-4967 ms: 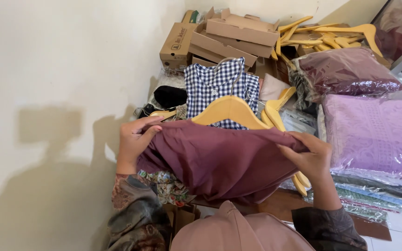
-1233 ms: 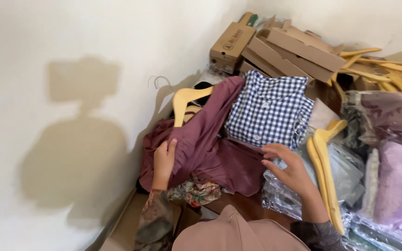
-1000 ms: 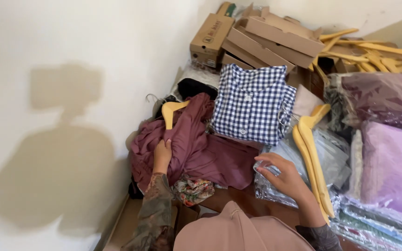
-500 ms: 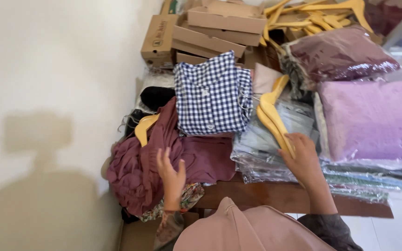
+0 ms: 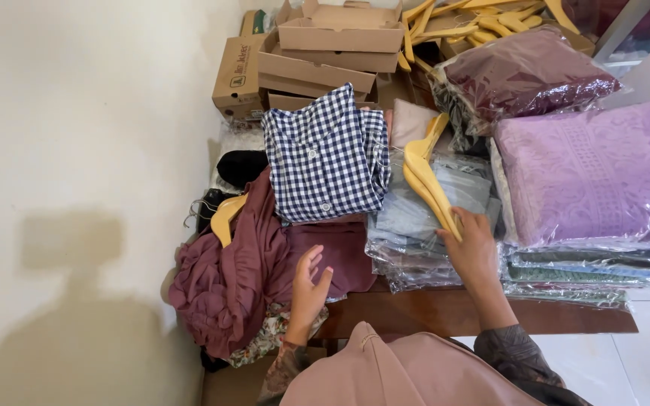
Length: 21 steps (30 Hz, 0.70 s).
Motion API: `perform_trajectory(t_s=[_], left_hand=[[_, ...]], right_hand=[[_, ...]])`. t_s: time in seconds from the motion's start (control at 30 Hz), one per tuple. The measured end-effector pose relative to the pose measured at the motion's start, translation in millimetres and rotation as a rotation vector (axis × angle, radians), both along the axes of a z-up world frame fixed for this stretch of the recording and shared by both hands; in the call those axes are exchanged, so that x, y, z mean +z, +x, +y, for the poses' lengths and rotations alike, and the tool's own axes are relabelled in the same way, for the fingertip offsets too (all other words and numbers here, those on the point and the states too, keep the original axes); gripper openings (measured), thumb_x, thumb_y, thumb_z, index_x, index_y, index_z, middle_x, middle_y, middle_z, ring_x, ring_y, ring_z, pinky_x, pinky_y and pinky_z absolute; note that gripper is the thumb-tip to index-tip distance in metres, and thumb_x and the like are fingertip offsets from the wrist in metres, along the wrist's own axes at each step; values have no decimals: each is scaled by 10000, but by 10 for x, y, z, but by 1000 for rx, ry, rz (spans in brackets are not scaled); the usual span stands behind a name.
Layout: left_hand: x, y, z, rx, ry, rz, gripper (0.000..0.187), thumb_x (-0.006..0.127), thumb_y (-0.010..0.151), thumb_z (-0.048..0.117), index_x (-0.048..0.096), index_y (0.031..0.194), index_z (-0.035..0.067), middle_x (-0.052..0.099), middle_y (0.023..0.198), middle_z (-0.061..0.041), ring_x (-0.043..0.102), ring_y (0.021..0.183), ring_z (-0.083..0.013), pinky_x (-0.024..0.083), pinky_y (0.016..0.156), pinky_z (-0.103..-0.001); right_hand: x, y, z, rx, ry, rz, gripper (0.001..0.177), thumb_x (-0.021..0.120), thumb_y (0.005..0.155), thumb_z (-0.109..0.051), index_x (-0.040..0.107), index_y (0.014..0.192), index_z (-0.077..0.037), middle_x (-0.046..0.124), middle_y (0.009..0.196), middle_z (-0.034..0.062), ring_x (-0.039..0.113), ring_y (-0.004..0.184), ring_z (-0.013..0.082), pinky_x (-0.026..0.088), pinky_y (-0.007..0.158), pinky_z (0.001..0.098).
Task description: Hanging various garments such as shirts and blouses onto wooden hangers.
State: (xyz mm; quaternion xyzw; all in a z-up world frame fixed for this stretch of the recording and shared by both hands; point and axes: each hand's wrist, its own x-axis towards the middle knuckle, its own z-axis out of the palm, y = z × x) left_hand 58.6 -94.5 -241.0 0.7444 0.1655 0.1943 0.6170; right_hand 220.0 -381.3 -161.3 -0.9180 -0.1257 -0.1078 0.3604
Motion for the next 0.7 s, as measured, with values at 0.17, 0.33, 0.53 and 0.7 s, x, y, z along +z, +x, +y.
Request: perform_trajectory(t_s=[0.17,0.33,0.53,0.7], left_hand=[[-571,-120,-100,-84,-180,-67,454,642,952,33,545,1395,15,573,1458,-119,592,1329,-250,481,1095,-367],[-795,-177,-148,-110,-340,-82,437,631,949,5,562,1380,-2,620,1399,-113,622,1268,-226,512,1055,-342],[-787,-238,-8,-21,-374,-142,429,630,946,-4,562,1370,-8,626,1383,-105,638,1239,-201,523,1029,-321],[-893,-243,103,8,-413,-209,415,629,972,-1,570,1382,-19,642,1364,-131,651,1214,-214,516,1045,-324]], right_hand=[[192,115,161,52,-208,-195,641,869,728,-236,641,1303,-69,622,1165,199,614,1032,428,500,852,502],[351,294,719,407,-13,-308,569,840,824,-184,622,1333,-54,621,1246,164,593,1154,395,484,992,464],[442,112,1677,676,21,-259,660,843,728,-166,608,1335,-59,559,1333,175,550,1227,375,467,1027,463],[114,280,1943,453,-352,-551,699,778,636,29,725,1276,-246,589,1367,156,560,1145,368,467,873,473]])
